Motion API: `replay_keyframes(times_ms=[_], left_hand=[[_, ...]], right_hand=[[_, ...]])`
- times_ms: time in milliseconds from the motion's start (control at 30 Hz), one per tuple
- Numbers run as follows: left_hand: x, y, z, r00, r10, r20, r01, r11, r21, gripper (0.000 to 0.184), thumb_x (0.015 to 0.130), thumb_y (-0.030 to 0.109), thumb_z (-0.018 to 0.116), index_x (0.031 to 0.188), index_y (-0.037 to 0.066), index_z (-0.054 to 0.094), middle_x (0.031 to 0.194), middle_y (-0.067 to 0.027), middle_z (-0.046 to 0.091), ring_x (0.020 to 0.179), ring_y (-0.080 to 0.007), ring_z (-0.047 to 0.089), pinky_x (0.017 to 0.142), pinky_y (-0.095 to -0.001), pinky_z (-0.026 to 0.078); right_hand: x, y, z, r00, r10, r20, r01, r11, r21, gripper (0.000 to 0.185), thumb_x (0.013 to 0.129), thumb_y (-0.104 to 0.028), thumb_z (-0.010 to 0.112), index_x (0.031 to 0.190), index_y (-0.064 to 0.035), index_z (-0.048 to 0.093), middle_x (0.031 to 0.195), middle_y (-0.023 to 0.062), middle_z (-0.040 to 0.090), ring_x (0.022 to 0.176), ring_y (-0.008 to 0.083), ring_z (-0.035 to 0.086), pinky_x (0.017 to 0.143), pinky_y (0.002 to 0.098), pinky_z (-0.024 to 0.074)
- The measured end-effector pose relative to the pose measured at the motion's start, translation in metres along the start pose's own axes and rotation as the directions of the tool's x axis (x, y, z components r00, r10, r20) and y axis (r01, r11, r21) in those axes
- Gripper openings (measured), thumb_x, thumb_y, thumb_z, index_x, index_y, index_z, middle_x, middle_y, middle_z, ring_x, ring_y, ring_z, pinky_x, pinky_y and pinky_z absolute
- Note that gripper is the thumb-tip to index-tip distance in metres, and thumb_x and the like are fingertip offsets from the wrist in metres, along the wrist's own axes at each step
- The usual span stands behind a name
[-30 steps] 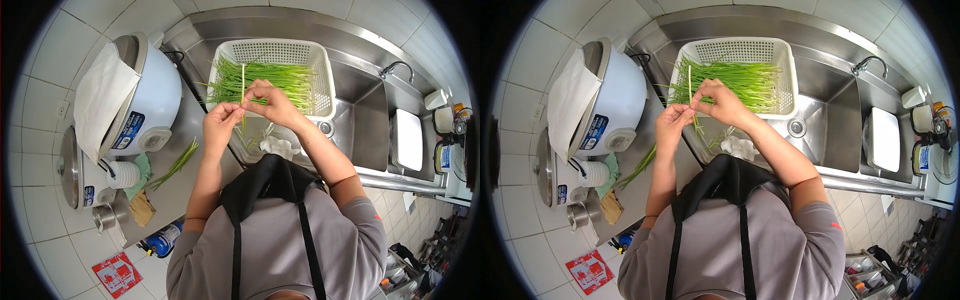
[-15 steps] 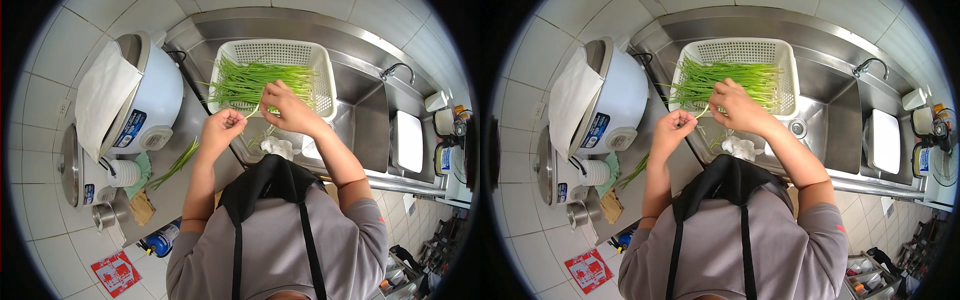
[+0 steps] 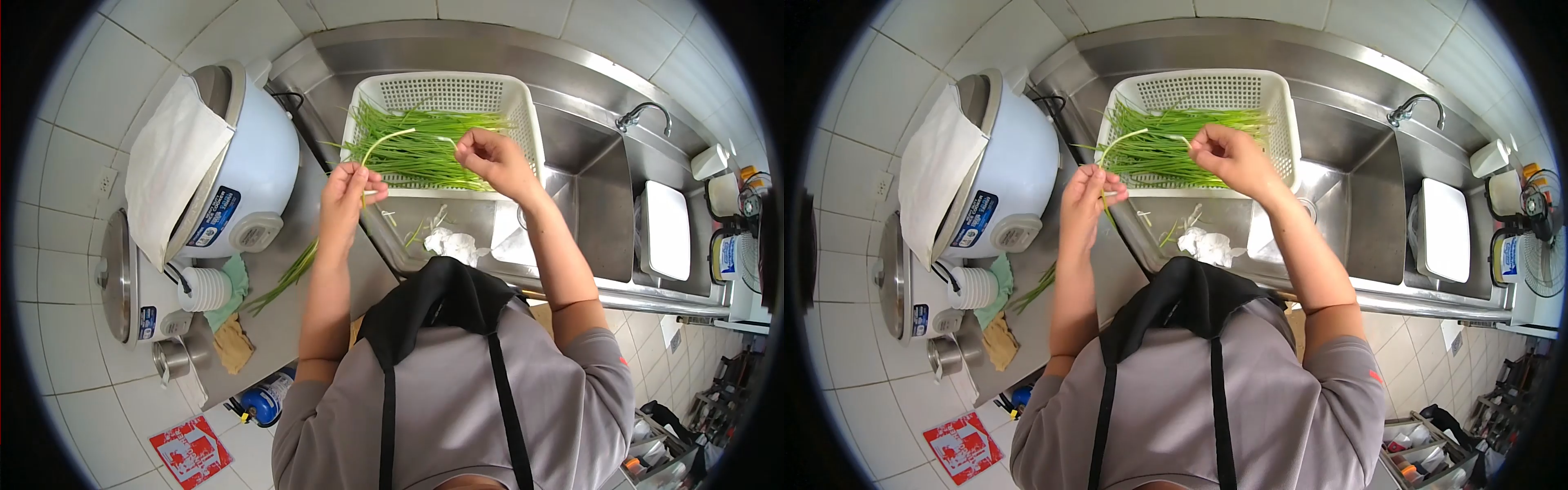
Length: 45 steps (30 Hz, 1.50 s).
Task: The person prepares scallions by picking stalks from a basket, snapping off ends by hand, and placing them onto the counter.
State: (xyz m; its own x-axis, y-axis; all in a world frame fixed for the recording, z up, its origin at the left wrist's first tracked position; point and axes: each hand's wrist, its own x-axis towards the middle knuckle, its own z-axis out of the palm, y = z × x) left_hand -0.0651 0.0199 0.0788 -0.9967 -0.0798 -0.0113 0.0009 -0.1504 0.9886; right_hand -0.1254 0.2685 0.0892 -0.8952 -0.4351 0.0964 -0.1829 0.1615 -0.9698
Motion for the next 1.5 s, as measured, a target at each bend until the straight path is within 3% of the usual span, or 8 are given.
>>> replay_keyframes(times_ms=[233, 567, 633, 833, 1000, 1133, 1300, 1500], left_hand=[[0.014, -0.013, 0.044, 0.999, 0.025, -0.031, -0.030, 0.987, -0.157, 0.023, 0.097, 0.024, 0.032, 0.101, 0.002, 0.035, 0.093, -0.0190, 0.058, 0.080, -0.0255, 0.061, 0.075, -0.0359, 0.050], [0.020, -0.024, 0.033, 0.998, 0.053, -0.020, -0.050, 0.992, 0.114, 0.020, 0.097, 0.023, 0.033, 0.098, 0.003, 0.037, 0.085, -0.0146, 0.059, 0.074, -0.0199, 0.061, 0.065, -0.0299, 0.048], [0.019, -0.027, 0.036, 0.995, 0.101, -0.018, -0.086, 0.916, 0.392, 0.019, 0.096, 0.022, 0.036, 0.096, 0.003, 0.039, 0.078, -0.0111, 0.057, 0.068, -0.0169, 0.058, 0.060, -0.0286, 0.045], [0.012, -0.020, 0.034, 0.959, 0.282, -0.028, -0.184, 0.694, 0.696, 0.017, 0.093, 0.018, 0.041, 0.094, 0.001, 0.038, 0.071, -0.0166, 0.055, 0.060, -0.0310, 0.055, 0.057, -0.0393, 0.042], [0.006, -0.029, 0.036, 0.963, 0.268, 0.004, -0.205, 0.729, 0.653, 0.020, 0.094, 0.022, 0.039, 0.094, 0.002, 0.039, 0.063, -0.0100, 0.051, 0.057, -0.0194, 0.052, 0.055, -0.0328, 0.041], [0.000, -0.031, 0.041, 0.936, 0.351, 0.035, -0.268, 0.644, 0.716, 0.018, 0.094, 0.020, 0.040, 0.094, 0.002, 0.039, 0.063, -0.0129, 0.052, 0.056, -0.0262, 0.053, 0.055, -0.0355, 0.041], [-0.010, -0.017, 0.039, 0.925, 0.358, 0.127, -0.293, 0.462, 0.837, 0.015, 0.091, 0.016, 0.044, 0.095, 0.002, 0.040, 0.068, -0.0169, 0.056, 0.060, -0.0355, 0.056, 0.054, -0.0412, 0.042], [-0.015, -0.009, 0.036, 0.854, 0.384, 0.350, -0.462, 0.251, 0.851, 0.013, 0.087, 0.012, 0.050, 0.092, 0.002, 0.043, 0.074, -0.0152, 0.060, 0.064, -0.0331, 0.059, 0.054, -0.0413, 0.045]], right_hand=[[0.014, 0.017, 0.038, 0.999, -0.047, -0.023, 0.052, 0.880, 0.471, 0.005, 0.080, -0.004, 0.055, 0.084, -0.0033, 0.053, 0.077, 0.0001, 0.057, 0.072, 0.0075, 0.055, 0.063, 0.0215, 0.0438], [0.016, 0.024, 0.039, 0.999, -0.028, -0.034, 0.042, 0.836, 0.547, 0.008, 0.079, -0.005, 0.056, 0.086, -0.0028, 0.053, 0.080, 0.0070, 0.062, 0.075, 0.0117, 0.058, 0.066, 0.0242, 0.0456], [0.015, 0.026, 0.042, 0.999, -0.040, 0.010, 0.028, 0.835, 0.549, 0.006, 0.079, -0.006, 0.057, 0.084, -0.0033, 0.054, 0.080, 0.0063, 0.062, 0.073, 0.0116, 0.057, 0.065, 0.0243, 0.0456], [0.002, 0.014, 0.029, 0.956, -0.283, 0.079, 0.292, 0.887, -0.359, 0.007, 0.078, -0.003, 0.062, 0.082, -0.0029, 0.057, 0.081, 0.0008, 0.057, 0.071, 0.0097, 0.052, 0.067, 0.0233, 0.0428], [0.007, 0.026, 0.044, 0.988, -0.124, -0.097, 0.145, 0.958, 0.247, 0.007, 0.080, -0.008, 0.062, 0.080, -0.0028, 0.058, 0.076, -0.0012, 0.054, 0.068, 0.0083, 0.048, 0.064, 0.0235, 0.0402], [0.016, 0.024, 0.040, 0.976, 0.009, -0.216, 0.122, 0.803, 0.584, 0.009, 0.081, -0.010, 0.062, 0.083, -0.0019, 0.058, 0.075, -0.0015, 0.054, 0.067, 0.0072, 0.048, 0.065, 0.0217, 0.0394], [0.022, 0.005, 0.023, 0.909, -0.265, -0.322, 0.324, 0.935, 0.147, 0.011, 0.081, 0.001, 0.057, 0.091, -0.0012, 0.061, 0.074, 0.0012, 0.055, 0.066, 0.0109, 0.051, 0.063, 0.0261, 0.0430], [0.014, -0.017, 0.018, 0.831, -0.551, 0.075, 0.517, 0.717, -0.467, 0.018, 0.077, -0.006, 0.061, 0.094, -0.0056, 0.065, 0.075, 0.0057, 0.049, 0.077, 0.0211, 0.050, 0.070, 0.0313, 0.0397]])
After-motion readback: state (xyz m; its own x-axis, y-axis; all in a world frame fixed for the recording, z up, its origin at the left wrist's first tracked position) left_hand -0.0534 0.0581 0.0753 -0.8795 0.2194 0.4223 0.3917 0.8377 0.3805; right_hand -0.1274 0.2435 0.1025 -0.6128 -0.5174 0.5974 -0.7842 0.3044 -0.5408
